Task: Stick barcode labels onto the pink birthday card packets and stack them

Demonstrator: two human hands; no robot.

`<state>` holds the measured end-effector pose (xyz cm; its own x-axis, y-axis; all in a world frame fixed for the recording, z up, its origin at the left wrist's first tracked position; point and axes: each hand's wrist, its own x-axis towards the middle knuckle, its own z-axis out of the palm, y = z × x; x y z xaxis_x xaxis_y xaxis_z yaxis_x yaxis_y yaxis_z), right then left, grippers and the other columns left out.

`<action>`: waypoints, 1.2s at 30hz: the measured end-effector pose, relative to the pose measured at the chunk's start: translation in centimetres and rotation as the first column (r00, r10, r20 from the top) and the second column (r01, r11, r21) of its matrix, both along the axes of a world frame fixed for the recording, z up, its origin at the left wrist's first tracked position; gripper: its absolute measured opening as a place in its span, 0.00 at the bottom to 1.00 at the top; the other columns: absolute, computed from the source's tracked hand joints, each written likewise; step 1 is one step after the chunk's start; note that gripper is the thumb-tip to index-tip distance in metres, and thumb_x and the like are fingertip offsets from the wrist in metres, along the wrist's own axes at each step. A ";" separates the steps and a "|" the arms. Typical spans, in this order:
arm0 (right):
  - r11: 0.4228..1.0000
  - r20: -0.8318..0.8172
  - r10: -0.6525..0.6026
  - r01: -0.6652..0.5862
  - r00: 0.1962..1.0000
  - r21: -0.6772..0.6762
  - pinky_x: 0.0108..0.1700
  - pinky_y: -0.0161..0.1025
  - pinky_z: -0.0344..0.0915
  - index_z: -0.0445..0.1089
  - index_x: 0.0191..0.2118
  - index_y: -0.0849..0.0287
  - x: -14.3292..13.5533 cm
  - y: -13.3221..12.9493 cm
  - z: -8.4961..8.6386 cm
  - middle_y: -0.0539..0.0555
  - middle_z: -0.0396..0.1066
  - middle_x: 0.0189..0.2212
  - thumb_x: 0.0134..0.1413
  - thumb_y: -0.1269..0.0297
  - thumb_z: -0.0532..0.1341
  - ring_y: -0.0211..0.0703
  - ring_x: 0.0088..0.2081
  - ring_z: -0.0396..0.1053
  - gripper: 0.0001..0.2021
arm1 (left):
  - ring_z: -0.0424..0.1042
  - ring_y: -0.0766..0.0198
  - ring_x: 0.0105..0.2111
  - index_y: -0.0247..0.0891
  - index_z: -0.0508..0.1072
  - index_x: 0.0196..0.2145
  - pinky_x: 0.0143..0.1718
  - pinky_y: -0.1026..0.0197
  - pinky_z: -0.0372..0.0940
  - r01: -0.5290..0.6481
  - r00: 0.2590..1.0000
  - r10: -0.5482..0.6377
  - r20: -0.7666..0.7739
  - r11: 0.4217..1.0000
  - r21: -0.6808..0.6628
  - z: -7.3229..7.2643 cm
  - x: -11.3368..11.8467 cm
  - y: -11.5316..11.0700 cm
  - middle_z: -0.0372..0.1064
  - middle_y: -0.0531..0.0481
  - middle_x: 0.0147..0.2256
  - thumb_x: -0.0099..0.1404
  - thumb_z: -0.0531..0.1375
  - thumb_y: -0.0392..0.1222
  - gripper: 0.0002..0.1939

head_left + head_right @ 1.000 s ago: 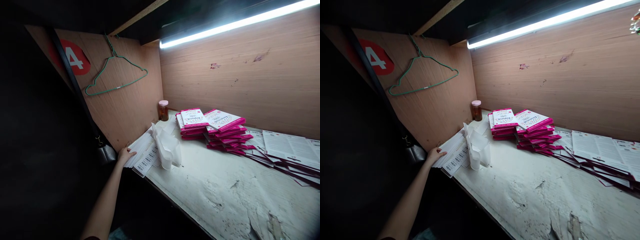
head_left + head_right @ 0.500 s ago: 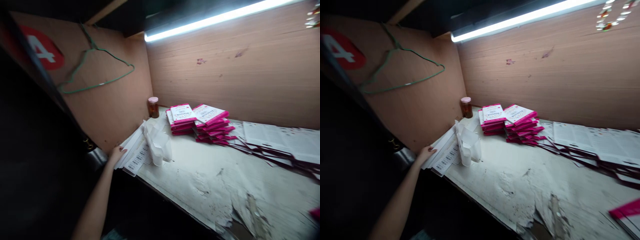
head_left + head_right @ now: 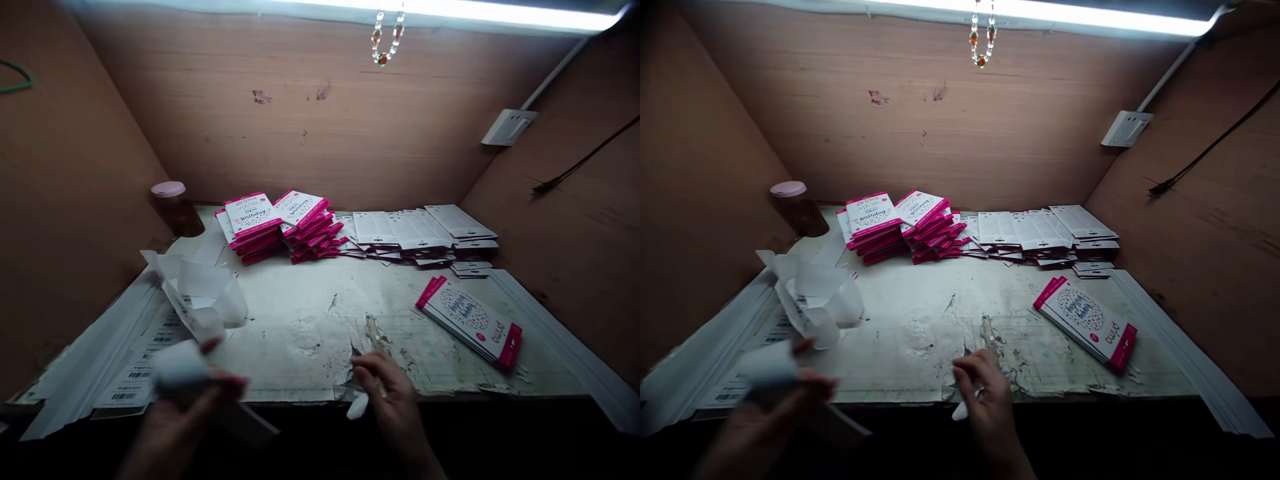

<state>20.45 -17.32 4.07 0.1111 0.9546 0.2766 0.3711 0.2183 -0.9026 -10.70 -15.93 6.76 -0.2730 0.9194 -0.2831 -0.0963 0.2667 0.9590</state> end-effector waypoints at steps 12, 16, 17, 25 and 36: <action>0.860 -0.528 0.004 -0.273 0.849 -0.432 0.29 0.34 0.61 0.67 0.29 0.60 -4.7 2.1 -3.4 0.50 0.68 0.24 0.41 0.46 0.70 0.37 0.27 0.64 0.22 | 0.73 0.62 0.29 0.32 0.75 0.45 0.33 0.63 0.65 0.547 0.694 -0.455 0.559 0.837 0.002 -7.6 12.6 -1.9 0.75 0.43 0.32 0.61 0.63 0.54 0.23; 0.839 -0.436 -0.065 -0.188 0.898 -0.512 0.21 0.32 0.57 0.63 0.25 0.58 -4.4 2.2 -4.7 0.46 0.63 0.19 0.38 0.44 0.70 0.34 0.20 0.59 0.23 | 0.72 0.62 0.28 0.31 0.75 0.44 0.31 0.63 0.64 0.509 0.731 -0.424 0.534 0.861 -0.013 -7.8 12.8 -1.5 0.75 0.43 0.30 0.59 0.66 0.51 0.22; 0.820 -0.450 -0.071 -0.205 0.890 -0.535 0.20 0.32 0.55 0.62 0.24 0.58 -4.4 2.3 -5.0 0.45 0.61 0.17 0.38 0.43 0.70 0.33 0.18 0.58 0.24 | 0.72 0.63 0.27 0.30 0.76 0.42 0.30 0.64 0.64 0.496 0.749 -0.409 0.522 0.868 -0.031 -7.8 12.8 -1.4 0.75 0.43 0.29 0.58 0.67 0.51 0.22; 0.811 -0.499 -0.021 -0.277 0.866 -0.515 0.21 0.30 0.53 0.62 0.22 0.59 -4.1 3.3 -4.8 0.44 0.61 0.16 0.36 0.42 0.70 0.30 0.18 0.56 0.25 | 0.74 0.58 0.32 0.30 0.77 0.42 0.34 0.62 0.65 0.411 0.829 -0.331 0.451 0.907 -0.089 -8.0 12.6 -0.2 0.77 0.41 0.34 0.51 0.72 0.50 0.25; 0.794 -0.479 0.007 -0.296 0.878 -0.531 0.22 0.32 0.54 0.67 0.23 0.60 -3.0 4.6 -4.2 0.47 0.64 0.17 0.42 0.43 0.66 0.32 0.19 0.58 0.22 | 0.76 0.55 0.35 0.30 0.75 0.44 0.37 0.59 0.68 0.388 0.842 -0.322 0.432 0.919 -0.070 -7.0 12.7 1.5 0.77 0.39 0.38 0.52 0.71 0.47 0.25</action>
<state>17.44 -12.67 -0.17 -0.0804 0.9269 -0.3665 -0.0791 -0.3725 -0.9247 2.03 -14.45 -0.28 0.2328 0.8686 -0.4373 -0.3369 0.4939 0.8016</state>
